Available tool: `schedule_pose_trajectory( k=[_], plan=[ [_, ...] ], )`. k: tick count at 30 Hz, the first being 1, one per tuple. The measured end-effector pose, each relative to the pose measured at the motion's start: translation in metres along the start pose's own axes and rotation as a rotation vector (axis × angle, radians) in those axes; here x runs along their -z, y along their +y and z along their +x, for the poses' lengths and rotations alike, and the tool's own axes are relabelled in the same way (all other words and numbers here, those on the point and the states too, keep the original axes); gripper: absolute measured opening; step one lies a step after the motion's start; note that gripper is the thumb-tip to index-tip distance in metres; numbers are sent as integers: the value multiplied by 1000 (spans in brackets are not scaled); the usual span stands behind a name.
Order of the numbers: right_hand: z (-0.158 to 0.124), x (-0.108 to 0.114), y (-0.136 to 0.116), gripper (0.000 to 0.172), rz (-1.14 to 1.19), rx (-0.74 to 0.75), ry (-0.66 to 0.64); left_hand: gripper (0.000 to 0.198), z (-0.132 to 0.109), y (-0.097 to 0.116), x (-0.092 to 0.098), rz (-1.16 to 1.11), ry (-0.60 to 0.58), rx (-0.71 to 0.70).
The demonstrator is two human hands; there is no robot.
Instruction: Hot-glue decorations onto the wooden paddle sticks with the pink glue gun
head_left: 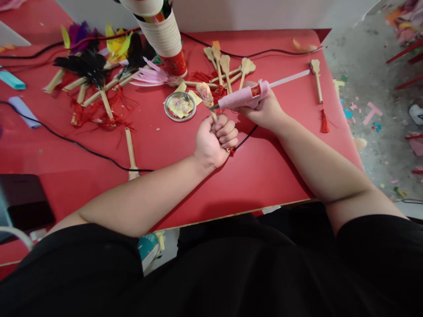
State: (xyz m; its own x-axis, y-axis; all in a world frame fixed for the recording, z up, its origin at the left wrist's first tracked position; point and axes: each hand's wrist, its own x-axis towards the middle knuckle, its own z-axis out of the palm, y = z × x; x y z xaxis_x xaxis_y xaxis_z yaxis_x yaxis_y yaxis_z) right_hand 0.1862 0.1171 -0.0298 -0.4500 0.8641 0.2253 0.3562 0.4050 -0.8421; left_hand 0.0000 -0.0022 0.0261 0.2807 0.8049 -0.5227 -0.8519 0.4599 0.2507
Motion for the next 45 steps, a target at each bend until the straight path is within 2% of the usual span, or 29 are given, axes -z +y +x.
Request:
schedule_pose_trajectory(
  k=[17, 24, 34, 45],
  plan=[
    [1, 0, 3, 56, 14, 29, 20, 50, 1, 2, 3, -45, -43, 63],
    [2, 1, 0, 62, 38, -6, 44, 49, 0, 2, 4, -36, -51, 74],
    [-1, 6, -5, 57, 48, -28, -26, 50, 0, 2, 3, -44, -45, 92],
    [0, 3, -4, 61, 63, -17, -17, 53, 2, 0, 9, -21, -75, 86]
  ],
)
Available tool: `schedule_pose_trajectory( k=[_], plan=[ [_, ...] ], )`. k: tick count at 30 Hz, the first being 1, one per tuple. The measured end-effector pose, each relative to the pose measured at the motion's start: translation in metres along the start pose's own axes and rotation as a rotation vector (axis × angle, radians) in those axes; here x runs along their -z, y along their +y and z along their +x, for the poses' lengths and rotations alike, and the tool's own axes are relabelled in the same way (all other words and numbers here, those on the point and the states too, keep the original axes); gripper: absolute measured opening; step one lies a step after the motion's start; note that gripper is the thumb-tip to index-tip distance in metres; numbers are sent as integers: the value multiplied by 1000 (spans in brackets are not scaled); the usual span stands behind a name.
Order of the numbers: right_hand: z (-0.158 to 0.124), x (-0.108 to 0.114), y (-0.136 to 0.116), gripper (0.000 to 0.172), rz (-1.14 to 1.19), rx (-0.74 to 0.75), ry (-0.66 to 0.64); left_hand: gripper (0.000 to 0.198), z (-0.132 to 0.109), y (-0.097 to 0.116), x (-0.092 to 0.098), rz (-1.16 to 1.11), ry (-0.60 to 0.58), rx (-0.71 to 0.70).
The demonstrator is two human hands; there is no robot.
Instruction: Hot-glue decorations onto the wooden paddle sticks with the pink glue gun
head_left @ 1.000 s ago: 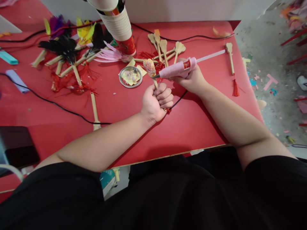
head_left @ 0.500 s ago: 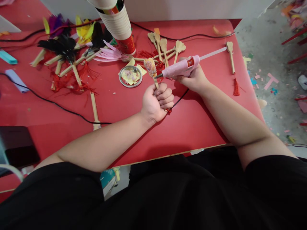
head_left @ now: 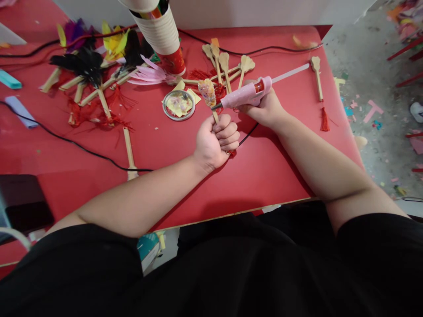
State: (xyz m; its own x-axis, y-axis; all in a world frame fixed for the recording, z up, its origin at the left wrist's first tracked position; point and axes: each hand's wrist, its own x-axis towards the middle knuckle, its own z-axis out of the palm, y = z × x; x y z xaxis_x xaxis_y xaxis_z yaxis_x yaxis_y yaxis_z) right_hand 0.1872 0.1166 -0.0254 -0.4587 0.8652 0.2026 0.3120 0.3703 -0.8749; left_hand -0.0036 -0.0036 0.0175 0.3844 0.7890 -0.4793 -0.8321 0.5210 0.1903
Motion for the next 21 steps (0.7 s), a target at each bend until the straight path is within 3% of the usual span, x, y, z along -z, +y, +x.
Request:
schedule_pose_trajectory(
  k=[21],
  plan=[
    [0, -4, -10, 58, 67, -68, 12, 53, -1, -1, -2, 13, 25, -14]
  ],
)
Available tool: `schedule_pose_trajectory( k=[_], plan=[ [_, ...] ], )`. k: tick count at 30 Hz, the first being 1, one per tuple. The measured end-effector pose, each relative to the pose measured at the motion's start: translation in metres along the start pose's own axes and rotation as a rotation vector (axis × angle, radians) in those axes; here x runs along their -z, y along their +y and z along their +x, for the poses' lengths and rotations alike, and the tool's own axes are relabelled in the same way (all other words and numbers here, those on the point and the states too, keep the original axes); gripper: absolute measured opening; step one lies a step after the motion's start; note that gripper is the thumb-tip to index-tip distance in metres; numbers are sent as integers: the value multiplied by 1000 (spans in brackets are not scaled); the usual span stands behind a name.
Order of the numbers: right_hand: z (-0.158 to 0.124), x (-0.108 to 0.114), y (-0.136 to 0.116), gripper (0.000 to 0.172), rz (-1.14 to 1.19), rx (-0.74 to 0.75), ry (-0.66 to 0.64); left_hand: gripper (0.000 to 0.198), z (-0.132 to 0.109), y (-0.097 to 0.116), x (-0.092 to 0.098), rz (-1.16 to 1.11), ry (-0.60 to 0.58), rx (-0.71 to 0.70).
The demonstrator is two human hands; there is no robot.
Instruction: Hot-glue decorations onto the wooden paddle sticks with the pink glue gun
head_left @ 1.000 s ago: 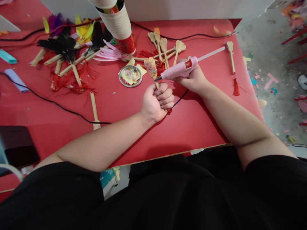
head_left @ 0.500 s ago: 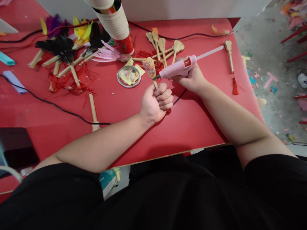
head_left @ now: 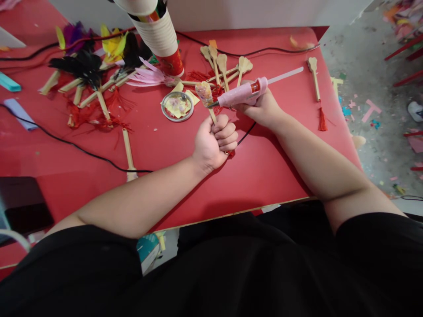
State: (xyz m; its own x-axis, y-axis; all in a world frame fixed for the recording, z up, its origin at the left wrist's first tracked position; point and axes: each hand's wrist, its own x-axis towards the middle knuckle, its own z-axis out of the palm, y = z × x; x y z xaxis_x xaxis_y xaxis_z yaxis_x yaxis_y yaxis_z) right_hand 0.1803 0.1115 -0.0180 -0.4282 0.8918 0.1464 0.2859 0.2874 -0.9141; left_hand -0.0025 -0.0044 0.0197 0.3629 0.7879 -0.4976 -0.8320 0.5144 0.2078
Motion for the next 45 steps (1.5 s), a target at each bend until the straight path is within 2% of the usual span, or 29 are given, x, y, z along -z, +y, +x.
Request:
schedule_pose_trajectory(
  k=[6, 14, 24, 32, 39, 45],
  plan=[
    [2, 1, 8, 58, -19, 9, 36, 52, 0, 1, 1, -19, -14, 18],
    [-1, 1, 11, 70, 61, 4, 99, 51, -1, 3, -2, -32, 3, 27],
    [0, 5, 9, 64, -8, 30, -11, 54, 0, 3, 1, -34, 0, 36],
    [1, 8, 2, 66, -11, 92, -12, 55, -2, 2, -1, -37, -12, 52],
    [1, 7, 2, 61, -38, 4, 6, 57, -3, 2, -1, -47, -11, 62],
    [3, 6, 5, 71, 29, 59, -6, 56, -5, 1, -3, -40, -28, 64]
  ],
)
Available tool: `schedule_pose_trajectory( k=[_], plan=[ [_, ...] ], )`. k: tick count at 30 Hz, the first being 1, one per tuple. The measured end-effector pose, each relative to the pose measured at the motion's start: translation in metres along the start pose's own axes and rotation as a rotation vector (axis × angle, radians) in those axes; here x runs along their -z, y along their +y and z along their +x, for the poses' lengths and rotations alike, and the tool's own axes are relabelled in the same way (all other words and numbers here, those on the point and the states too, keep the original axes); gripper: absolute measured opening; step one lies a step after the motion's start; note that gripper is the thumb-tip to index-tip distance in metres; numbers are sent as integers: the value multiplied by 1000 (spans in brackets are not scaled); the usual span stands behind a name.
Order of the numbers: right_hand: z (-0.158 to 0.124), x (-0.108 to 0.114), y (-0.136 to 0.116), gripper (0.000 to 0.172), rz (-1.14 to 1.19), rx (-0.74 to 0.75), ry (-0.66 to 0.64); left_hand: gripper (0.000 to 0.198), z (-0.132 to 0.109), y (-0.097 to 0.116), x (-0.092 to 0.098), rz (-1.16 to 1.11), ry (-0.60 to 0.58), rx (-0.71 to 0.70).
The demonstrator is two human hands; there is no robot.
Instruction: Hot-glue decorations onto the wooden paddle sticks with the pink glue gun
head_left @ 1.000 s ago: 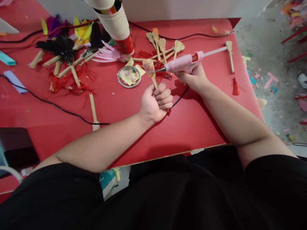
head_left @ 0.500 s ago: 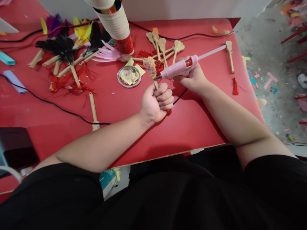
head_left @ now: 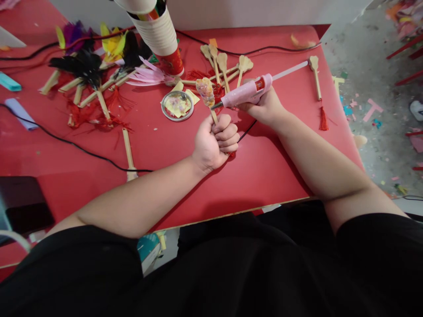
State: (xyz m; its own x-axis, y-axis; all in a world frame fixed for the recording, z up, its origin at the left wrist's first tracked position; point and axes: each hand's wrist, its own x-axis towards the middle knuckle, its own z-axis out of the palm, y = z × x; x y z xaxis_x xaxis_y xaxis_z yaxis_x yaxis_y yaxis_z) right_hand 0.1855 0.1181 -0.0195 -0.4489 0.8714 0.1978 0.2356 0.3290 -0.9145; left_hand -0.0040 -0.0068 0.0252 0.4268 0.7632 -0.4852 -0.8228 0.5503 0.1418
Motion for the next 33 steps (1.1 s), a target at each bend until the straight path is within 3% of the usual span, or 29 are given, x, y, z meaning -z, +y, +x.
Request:
schedule_pose_trajectory(
  k=[13, 17, 21, 29, 33],
  plan=[
    [3, -2, 11, 80, -2, 33, 33, 56, 1, 1, 2, 56, 13, -12],
    [0, 0, 6, 69, 0, 47, 25, 56, 1, 0, 1, 77, -3, -21],
    [-3, 1, -3, 60, -29, -31, 10, 55, 0, 0, 1, 92, 2, -30],
    [2, 0, 0, 70, 0, -19, 33, 54, -1, -1, -1, 113, 32, -26],
    [0, 0, 4, 64, 2, 21, 23, 54, -1, -1, 0, 120, 30, -35]
  ],
)
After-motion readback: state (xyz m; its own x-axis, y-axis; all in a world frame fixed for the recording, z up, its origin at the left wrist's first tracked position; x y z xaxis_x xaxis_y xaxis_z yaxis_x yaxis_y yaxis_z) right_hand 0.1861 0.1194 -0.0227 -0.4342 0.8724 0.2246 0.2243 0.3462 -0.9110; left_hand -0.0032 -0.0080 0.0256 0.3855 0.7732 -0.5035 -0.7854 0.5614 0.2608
